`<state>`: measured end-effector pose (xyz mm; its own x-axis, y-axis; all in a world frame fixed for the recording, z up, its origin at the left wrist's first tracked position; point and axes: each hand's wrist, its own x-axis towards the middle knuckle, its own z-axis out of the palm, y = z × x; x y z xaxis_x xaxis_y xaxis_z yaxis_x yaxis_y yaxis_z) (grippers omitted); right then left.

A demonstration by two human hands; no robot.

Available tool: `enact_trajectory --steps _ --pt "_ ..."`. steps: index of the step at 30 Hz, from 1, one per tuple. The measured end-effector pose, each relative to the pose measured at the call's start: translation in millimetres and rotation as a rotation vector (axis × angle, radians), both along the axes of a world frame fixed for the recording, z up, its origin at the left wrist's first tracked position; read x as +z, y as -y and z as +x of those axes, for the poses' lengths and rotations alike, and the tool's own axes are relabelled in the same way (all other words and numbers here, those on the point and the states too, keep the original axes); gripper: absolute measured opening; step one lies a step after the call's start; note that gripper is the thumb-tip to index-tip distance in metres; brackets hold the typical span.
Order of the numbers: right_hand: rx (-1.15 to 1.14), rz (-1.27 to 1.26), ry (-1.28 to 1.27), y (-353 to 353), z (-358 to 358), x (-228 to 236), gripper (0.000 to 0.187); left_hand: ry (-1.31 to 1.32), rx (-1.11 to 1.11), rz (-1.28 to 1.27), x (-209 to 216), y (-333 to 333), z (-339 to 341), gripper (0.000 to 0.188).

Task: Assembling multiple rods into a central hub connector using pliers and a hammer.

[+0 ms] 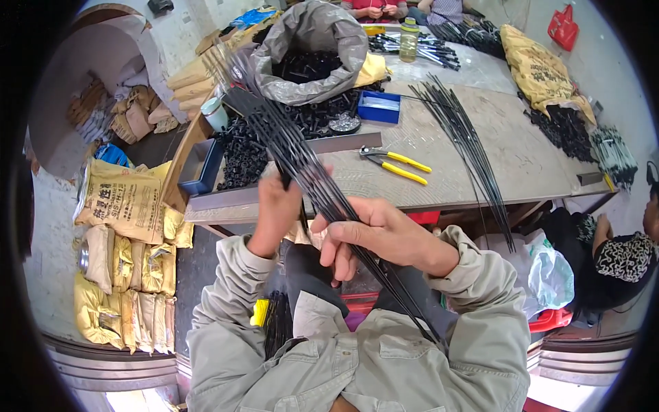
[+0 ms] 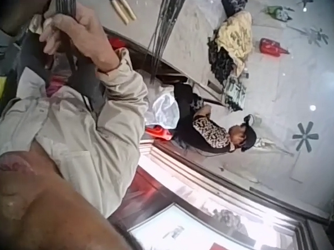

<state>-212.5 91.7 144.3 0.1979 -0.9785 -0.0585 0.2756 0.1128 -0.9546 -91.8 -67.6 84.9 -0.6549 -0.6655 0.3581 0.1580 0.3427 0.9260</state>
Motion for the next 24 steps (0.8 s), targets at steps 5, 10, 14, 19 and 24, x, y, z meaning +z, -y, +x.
enact_trajectory --steps 5,10,14,19,24 --pt "0.045 -0.113 0.058 9 -23 -16 0.022 0.193 -0.265 -0.086 -83 27 -11 0.022" --pt "-0.068 -0.24 0.0 31 5 -124 0.018 0.373 0.049 -1.293 -60 158 -88 0.061" --pt "-0.201 -0.13 0.107 58 37 -193 0.018 0.712 0.428 -1.523 -45 187 -79 0.059" --pt "-0.299 -0.184 0.096 66 32 -242 0.018 0.899 -0.009 -1.23 -26 129 -11 0.081" --pt "-0.188 -0.231 -0.037 62 34 -295 0.021 0.853 -0.329 -1.083 -57 63 19 0.103"
